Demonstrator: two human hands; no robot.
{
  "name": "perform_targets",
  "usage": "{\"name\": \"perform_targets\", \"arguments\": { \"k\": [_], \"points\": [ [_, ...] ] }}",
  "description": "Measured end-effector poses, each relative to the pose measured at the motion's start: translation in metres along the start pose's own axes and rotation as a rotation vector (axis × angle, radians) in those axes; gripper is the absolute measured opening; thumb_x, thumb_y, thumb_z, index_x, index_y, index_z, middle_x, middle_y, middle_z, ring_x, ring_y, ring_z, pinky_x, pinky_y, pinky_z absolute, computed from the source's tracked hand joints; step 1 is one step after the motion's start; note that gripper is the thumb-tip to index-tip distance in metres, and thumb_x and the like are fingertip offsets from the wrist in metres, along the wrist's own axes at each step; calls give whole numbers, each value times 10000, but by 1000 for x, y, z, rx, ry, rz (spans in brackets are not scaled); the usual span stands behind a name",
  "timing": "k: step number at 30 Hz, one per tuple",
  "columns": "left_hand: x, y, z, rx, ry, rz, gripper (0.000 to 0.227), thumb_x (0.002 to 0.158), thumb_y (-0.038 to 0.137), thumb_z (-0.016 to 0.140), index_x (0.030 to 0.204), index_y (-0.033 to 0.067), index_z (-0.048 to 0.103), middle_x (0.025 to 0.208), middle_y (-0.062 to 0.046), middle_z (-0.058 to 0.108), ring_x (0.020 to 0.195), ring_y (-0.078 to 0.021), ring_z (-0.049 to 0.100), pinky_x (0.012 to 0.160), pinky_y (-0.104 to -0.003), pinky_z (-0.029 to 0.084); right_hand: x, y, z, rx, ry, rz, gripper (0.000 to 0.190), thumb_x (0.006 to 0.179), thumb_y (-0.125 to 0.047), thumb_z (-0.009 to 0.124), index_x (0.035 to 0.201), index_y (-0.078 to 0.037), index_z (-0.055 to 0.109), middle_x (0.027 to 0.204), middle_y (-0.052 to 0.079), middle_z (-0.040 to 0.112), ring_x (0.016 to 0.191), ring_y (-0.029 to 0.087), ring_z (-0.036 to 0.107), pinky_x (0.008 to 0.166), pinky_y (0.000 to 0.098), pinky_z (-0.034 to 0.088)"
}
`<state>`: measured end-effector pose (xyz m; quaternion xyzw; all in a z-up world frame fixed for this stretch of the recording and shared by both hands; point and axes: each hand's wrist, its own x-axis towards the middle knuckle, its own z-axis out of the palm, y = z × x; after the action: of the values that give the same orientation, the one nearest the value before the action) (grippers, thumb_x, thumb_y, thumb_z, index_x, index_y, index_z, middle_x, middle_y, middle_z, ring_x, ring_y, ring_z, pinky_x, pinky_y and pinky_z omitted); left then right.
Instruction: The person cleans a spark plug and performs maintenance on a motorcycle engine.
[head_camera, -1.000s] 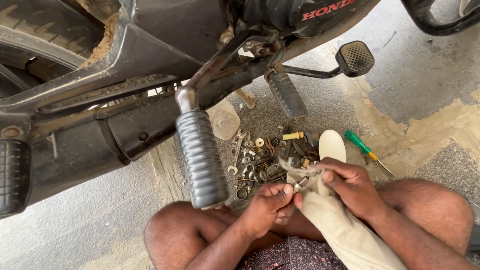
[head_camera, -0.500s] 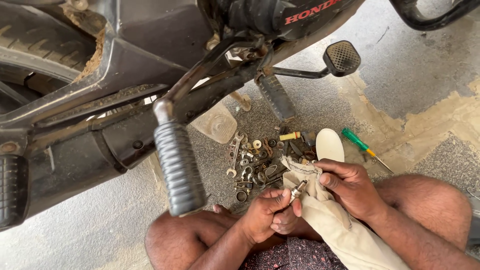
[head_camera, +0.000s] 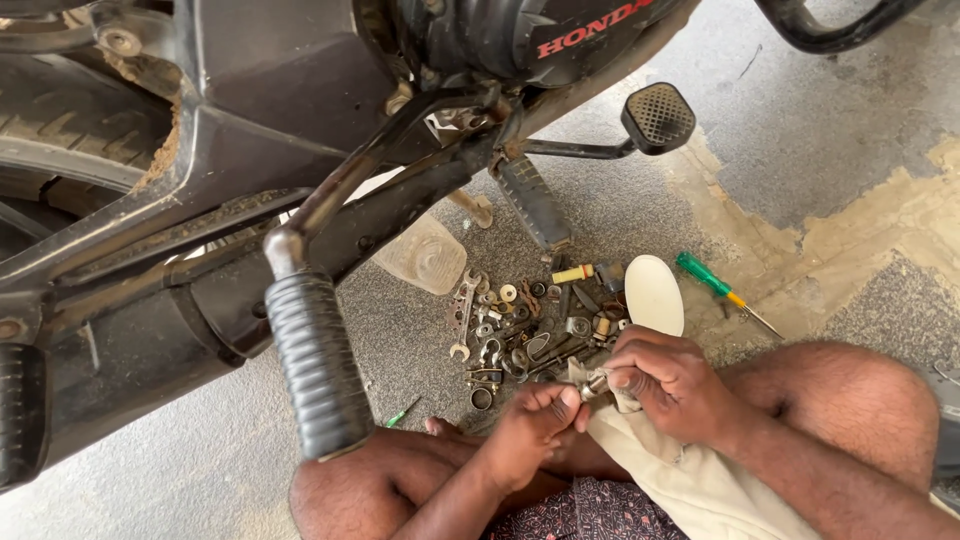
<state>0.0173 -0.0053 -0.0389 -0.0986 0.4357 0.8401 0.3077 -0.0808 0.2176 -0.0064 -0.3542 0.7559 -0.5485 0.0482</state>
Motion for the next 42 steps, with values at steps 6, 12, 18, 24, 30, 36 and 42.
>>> {"name": "perform_targets", "arguments": {
  "k": [6, 12, 18, 24, 30, 36, 42],
  "points": [
    [-5, 26, 18, 1503, 344, 623, 45, 893, 82, 643, 860, 56, 626, 670, -82, 663, 516, -201, 615, 453, -378, 490, -9, 25, 0, 2, -250, 270, 315, 1020, -198, 623, 791, 18, 625, 749, 118, 630, 696, 204, 629, 664, 349, 531],
    [9, 25, 14, 1385, 464, 678, 161, 979, 148, 653, 1056, 25, 725, 779, -125, 737, 609, -212, 691, 459, -374, 522, -10, 43, 12, 1326, 36, 1036, 216, 952, -173, 601, 973, 4, 723, 925, 148, 766, 827, 239, 728, 795, 367, 597],
    [-18, 60, 54, 1038, 414, 668, 292, 1049, 237, 599, 1243, 48, 708, 841, -106, 719, 685, -198, 707, 604, -339, 552, -23, 48, 2, 588, 5, 505, 265, 1074, -216, 646, 1000, -7, 792, 826, 85, 736, 742, 179, 653, 712, 334, 574],
    [-19, 46, 68, 833, 407, 624, 301, 1030, 229, 645, 1260, 51, 724, 844, -100, 723, 718, -143, 684, 646, -307, 558, -2, -2, 3, 252, -103, 145, 229, 865, -135, 784, 1083, -65, 782, 980, 34, 720, 918, 158, 688, 801, 304, 572],
    [-11, 37, 74, 632, 388, 644, 289, 1024, 220, 644, 1245, 51, 720, 926, -62, 749, 797, -122, 702, 718, -279, 581, -4, -11, -6, 322, -69, 99, 328, 945, -164, 682, 1260, -105, 752, 1164, 61, 734, 1067, 181, 690, 916, 311, 573],
    [16, -2, 51, 357, 287, 396, 373, 1091, 344, 554, 1022, 20, 728, 800, -26, 714, 705, -94, 634, 634, -249, 509, -9, -7, -1, 542, -155, 374, 412, 963, -216, 636, 1333, -44, 690, 1257, 75, 713, 868, 163, 675, 807, 315, 597],
    [20, 5, 47, 486, 283, 197, 376, 1063, 385, 554, 1002, 61, 735, 776, 0, 709, 665, -82, 649, 605, -256, 513, 14, -35, -8, 530, -97, 476, 424, 1003, -238, 539, 1356, -25, 635, 1175, 98, 750, 1037, 128, 712, 867, 302, 610]
  ]
}}
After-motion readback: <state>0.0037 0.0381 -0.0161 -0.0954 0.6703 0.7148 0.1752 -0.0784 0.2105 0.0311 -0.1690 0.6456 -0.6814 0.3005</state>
